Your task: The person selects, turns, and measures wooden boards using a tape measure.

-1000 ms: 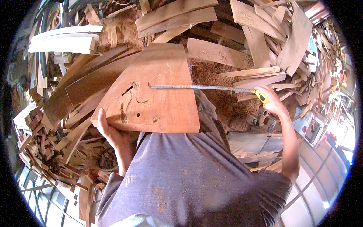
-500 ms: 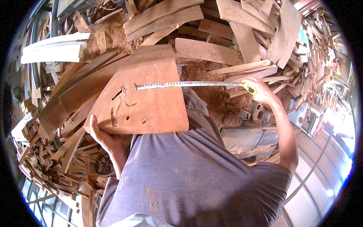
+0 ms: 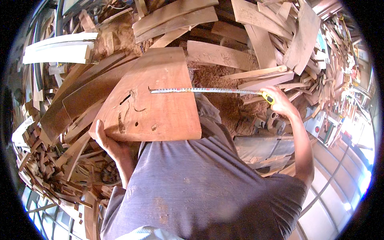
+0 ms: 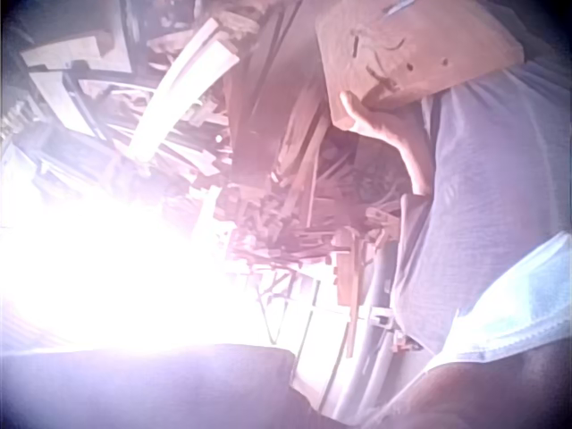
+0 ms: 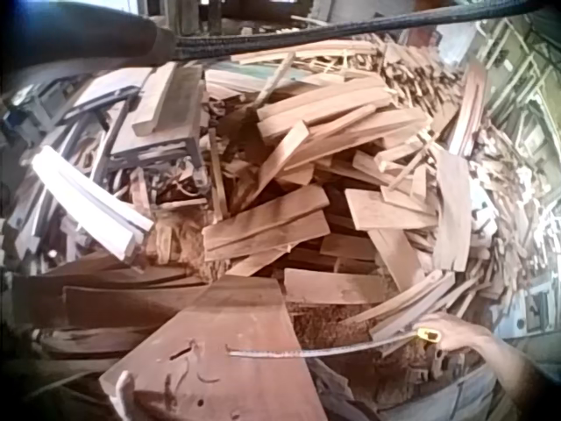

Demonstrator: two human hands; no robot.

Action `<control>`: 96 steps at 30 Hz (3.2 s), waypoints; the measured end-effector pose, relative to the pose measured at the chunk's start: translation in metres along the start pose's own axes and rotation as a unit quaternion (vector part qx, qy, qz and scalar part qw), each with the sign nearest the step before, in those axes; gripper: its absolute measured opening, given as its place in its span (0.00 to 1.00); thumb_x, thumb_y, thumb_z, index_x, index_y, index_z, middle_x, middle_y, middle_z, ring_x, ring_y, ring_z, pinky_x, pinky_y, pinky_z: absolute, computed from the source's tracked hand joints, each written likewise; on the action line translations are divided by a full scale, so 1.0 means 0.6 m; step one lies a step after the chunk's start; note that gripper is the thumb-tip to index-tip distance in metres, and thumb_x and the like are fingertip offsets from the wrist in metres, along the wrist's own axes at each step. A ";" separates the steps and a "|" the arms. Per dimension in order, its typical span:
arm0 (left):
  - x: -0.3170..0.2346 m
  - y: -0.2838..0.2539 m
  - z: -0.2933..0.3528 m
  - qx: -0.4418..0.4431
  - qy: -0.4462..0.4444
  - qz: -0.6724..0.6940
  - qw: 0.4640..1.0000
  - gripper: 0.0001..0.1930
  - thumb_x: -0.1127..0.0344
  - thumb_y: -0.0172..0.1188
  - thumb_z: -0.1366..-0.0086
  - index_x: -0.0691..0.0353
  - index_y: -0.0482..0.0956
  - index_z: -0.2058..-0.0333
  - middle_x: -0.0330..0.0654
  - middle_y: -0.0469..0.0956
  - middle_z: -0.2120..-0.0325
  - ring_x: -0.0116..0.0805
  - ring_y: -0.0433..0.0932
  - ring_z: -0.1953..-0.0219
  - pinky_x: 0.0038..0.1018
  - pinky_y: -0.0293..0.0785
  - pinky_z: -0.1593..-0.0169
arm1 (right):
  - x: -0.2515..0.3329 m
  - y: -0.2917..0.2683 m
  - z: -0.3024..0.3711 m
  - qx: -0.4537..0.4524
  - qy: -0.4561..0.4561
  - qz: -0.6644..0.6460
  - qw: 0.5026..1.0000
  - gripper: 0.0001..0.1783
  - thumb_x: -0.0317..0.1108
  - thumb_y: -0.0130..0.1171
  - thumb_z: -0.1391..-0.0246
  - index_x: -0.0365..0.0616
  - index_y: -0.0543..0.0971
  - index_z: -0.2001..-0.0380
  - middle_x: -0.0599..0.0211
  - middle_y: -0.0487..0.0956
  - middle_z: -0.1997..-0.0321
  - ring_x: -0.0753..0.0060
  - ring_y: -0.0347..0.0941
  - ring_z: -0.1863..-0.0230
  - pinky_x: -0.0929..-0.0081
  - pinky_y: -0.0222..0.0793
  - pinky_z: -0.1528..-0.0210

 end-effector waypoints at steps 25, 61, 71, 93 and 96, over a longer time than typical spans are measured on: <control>0.008 -0.012 -0.003 0.018 -0.012 0.058 0.998 0.27 0.58 0.65 0.36 0.65 0.69 0.43 0.46 0.74 0.49 0.37 0.74 0.46 0.37 0.72 0.40 | -0.007 0.023 0.008 0.012 -0.014 -0.042 0.999 0.44 0.09 0.51 0.72 0.41 0.75 0.42 0.51 0.75 0.39 0.47 0.66 0.33 0.62 0.60 0.28; -0.124 0.065 -0.058 0.289 0.361 -0.604 0.649 0.24 0.61 0.76 0.48 0.61 0.80 0.54 0.46 0.86 0.64 0.37 0.86 0.62 0.35 0.82 0.56 | 0.066 0.487 -0.045 -0.097 0.266 -0.700 0.656 0.45 0.36 0.62 0.43 0.37 0.54 0.27 0.57 0.79 0.58 0.68 0.78 0.61 0.71 0.75 0.59; -0.154 0.051 -0.200 0.194 0.404 -0.588 0.674 0.40 0.59 0.77 0.42 0.76 0.69 0.38 0.55 0.80 0.48 0.40 0.78 0.48 0.34 0.71 0.39 | 0.050 0.627 -0.036 -0.045 0.212 -0.713 0.667 0.24 0.38 0.63 0.43 0.37 0.78 0.46 0.63 0.82 0.56 0.69 0.78 0.61 0.70 0.75 0.59; -0.087 0.298 -0.294 0.230 0.333 -0.601 0.689 0.37 0.46 0.77 0.47 0.64 0.75 0.45 0.52 0.82 0.50 0.46 0.81 0.47 0.41 0.77 0.44 | 0.073 0.408 -0.074 -0.105 0.068 -0.688 0.715 0.19 0.44 0.59 0.39 0.40 0.81 0.53 0.64 0.80 0.58 0.69 0.77 0.53 0.69 0.75 0.54; -0.103 0.360 -0.198 0.213 0.446 -0.624 0.605 0.28 0.44 0.74 0.44 0.58 0.80 0.55 0.47 0.85 0.60 0.43 0.86 0.57 0.40 0.80 0.51 | 0.031 0.459 -0.119 -0.020 0.220 -0.733 0.644 0.21 0.44 0.57 0.39 0.40 0.81 0.51 0.65 0.80 0.59 0.71 0.74 0.53 0.71 0.73 0.52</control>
Point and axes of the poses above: each hand's wrist, its own z-axis away from the middle knuckle, its own y-axis out of the palm, x = y × z, the point moved 3 cm from there along -z, towards the middle knuckle
